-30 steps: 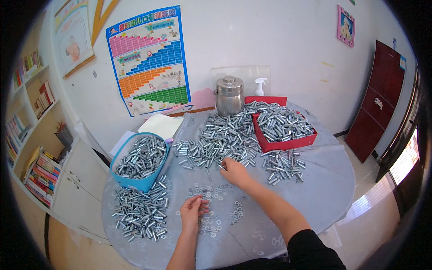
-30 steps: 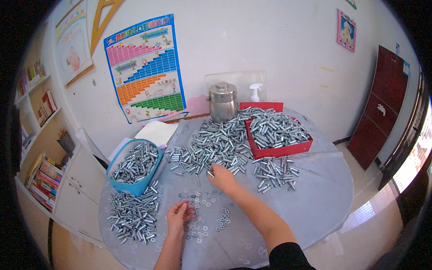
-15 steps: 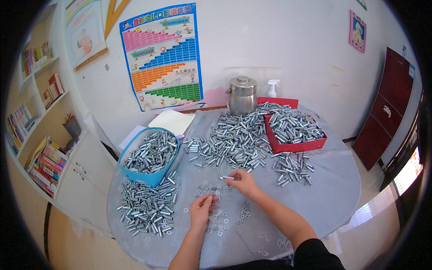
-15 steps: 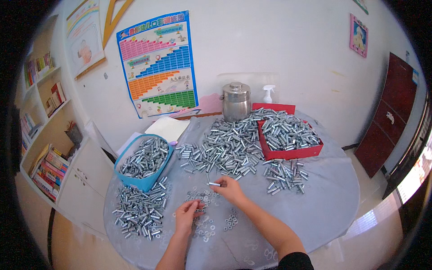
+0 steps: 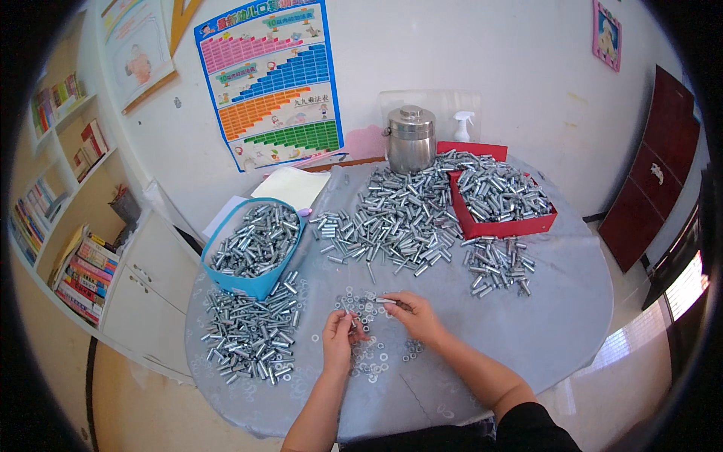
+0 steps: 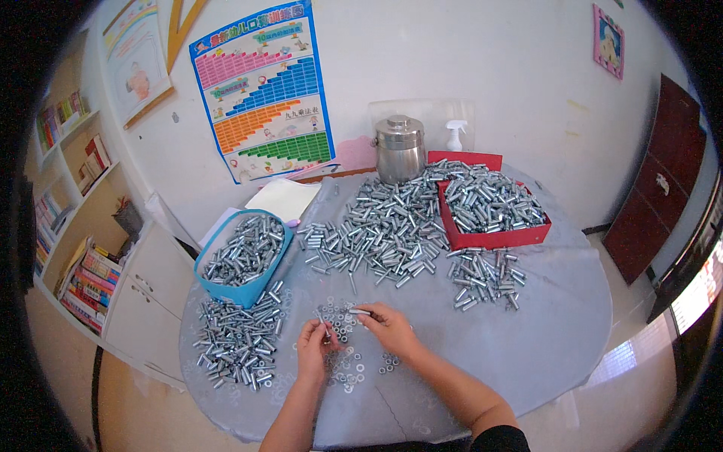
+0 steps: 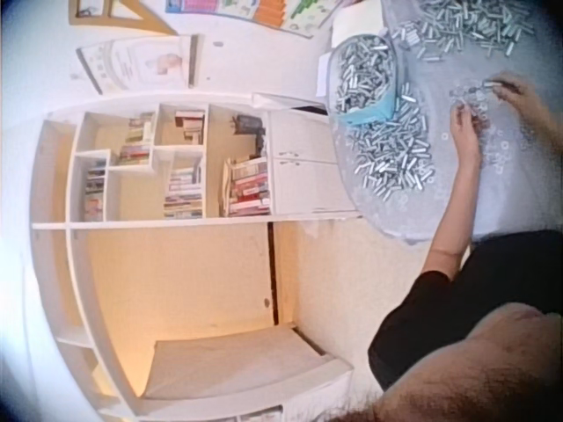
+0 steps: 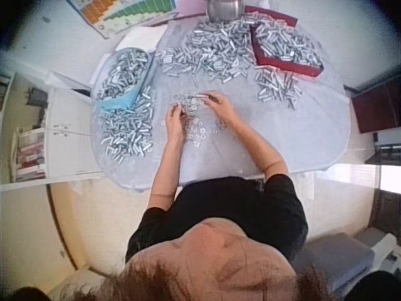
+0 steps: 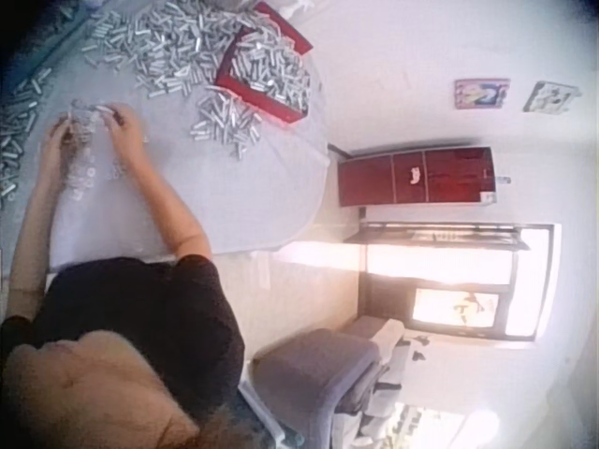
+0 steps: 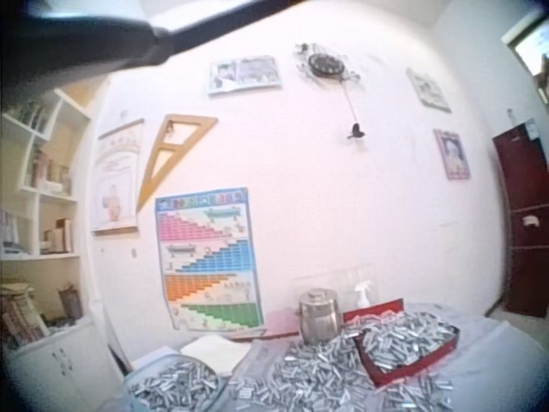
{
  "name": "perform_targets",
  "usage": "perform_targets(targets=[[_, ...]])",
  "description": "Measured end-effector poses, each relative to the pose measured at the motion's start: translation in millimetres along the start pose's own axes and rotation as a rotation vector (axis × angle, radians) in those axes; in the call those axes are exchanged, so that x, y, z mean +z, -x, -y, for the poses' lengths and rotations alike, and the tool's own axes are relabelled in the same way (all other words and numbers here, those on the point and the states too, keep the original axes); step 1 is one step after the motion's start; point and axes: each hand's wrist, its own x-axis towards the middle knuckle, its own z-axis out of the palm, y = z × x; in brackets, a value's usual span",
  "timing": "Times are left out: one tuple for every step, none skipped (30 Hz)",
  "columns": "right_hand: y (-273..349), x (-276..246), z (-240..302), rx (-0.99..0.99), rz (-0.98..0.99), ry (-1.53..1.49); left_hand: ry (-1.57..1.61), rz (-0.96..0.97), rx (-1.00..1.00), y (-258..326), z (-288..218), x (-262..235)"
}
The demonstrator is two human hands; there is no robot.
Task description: The person sits at a table and repeatedly picks up metal bolts and washers. They thread the washers onto the bolts by hand and place the assembled units into a red box. The process is repetitive and involves handling small hardware components one at a time.
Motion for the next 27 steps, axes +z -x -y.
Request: perform_targets(targets=[[-0.2, -3.6, 5.1, -0.054, 0.024, 0.070, -0.083, 0.041, -0.013, -0.4, 0.0, -1.7], [-0.2, -5.8, 10.0, -0.108, 0.048, 0.140, -0.166, 0.081, -0.026, -1.3, -0.7, -4.7], [0.3, -6.6, 14.7, -0.118, 0.067, 0.169, -0.249, 0.122, -0.039, -1.6, -0.8, -6.7], [1.0, -7.9, 19.4, -0.129, 0.083, 0.198, -0.278, 0.113, -0.047, -1.4, -0.2, -5.6], [1.3, -8.6, 21.2, -0.140, 0.099, 0.228, -0.308, 0.103, -0.054, -0.7, 0.3, -4.0], [1.3, -8.6, 20.7, -0.152, 0.103, 0.252, -0.337, 0.093, -0.061, -0.2, 0.7, -3.4], [1.2, -9.1, 20.7, -0.166, 0.105, 0.278, -0.339, 0.098, -0.073, -0.4, 1.0, -3.5], [1.1, -9.4, 20.8, -0.179, 0.107, 0.304, -0.340, 0.103, -0.086, -0.4, 1.0, -4.3], [1.3, -9.4, 21.6, -0.184, 0.100, 0.314, -0.342, 0.108, -0.098, -0.5, 0.9, -5.1], [2.0, -9.0, 23.0, -0.189, 0.094, 0.324, -0.352, 0.108, -0.098, -0.4, 0.6, -6.1], [2.4, -8.4, 23.8, -0.194, 0.090, 0.333, -0.363, 0.108, -0.098, -0.6, 0.2, -7.1], [1.3, -7.9, 22.8, -0.266, 0.101, 0.385, -0.373, 0.107, -0.097, -0.4, -0.2, -7.8], [0.1, -8.2, 20.1, -0.336, 0.111, 0.436, -0.436, 0.112, -0.063, 0.8, -0.8, -6.5], [-0.1, -7.8, 18.7, -0.407, 0.122, 0.487, -0.498, 0.117, -0.029, 2.6, -2.6, -3.9], [0.6, -6.6, 17.9, -0.404, 0.158, 0.481, -0.560, 0.122, 0.006, 3.4, -3.6, -1.7], [1.1, -4.4, 17.6, -0.401, 0.195, 0.475, -0.554, 0.118, 0.004, 3.2, -3.6, -0.3], [1.6, -1.8, 17.5, -0.399, 0.232, 0.469, -0.549, 0.114, 0.002, 2.9, -3.4, 1.1], [4.4, 2.0, 17.0, -0.377, 0.235, 0.438, -0.544, 0.105, -0.004, 4.1, -1.8, 1.5], [7.6, 6.2, 17.5, -0.356, 0.236, 0.410, -0.508, 0.111, -0.018, 4.3, 1.5, 2.9], [10.3, 9.9, 16.9, -0.336, 0.236, 0.381, -0.471, 0.116, -0.031, 4.3, 5.8, 4.8], [12.4, 13.1, 14.3, -0.285, 0.231, 0.318, -0.435, 0.120, -0.044, 4.3, 7.8, 5.9], [14.2, 16.2, 11.1, -0.235, 0.224, 0.254, -0.471, 0.145, -0.007, 5.8, 5.0, 7.6], [15.9, 18.1, 9.0, -0.185, 0.217, 0.190, -0.509, 0.152, -0.013, 4.3, 7.1, 4.1], [16.7, 18.3, 9.9, -0.149, 0.216, 0.178, -0.546, 0.159, -0.018, 0.4, 10.6, -1.7], [16.4, 17.6, 12.7, -0.114, 0.217, 0.166, -0.583, 0.165, -0.024, -0.4, 9.1, -4.2], [16.1, 17.5, 15.9, -0.078, 0.219, 0.154, -0.564, 0.104, -0.029, 0.3, 6.4, -5.5], [15.7, 18.5, 19.2, -0.095, 0.205, 0.218, -0.544, 0.044, -0.034, 0.5, 1.7, -5.3]])
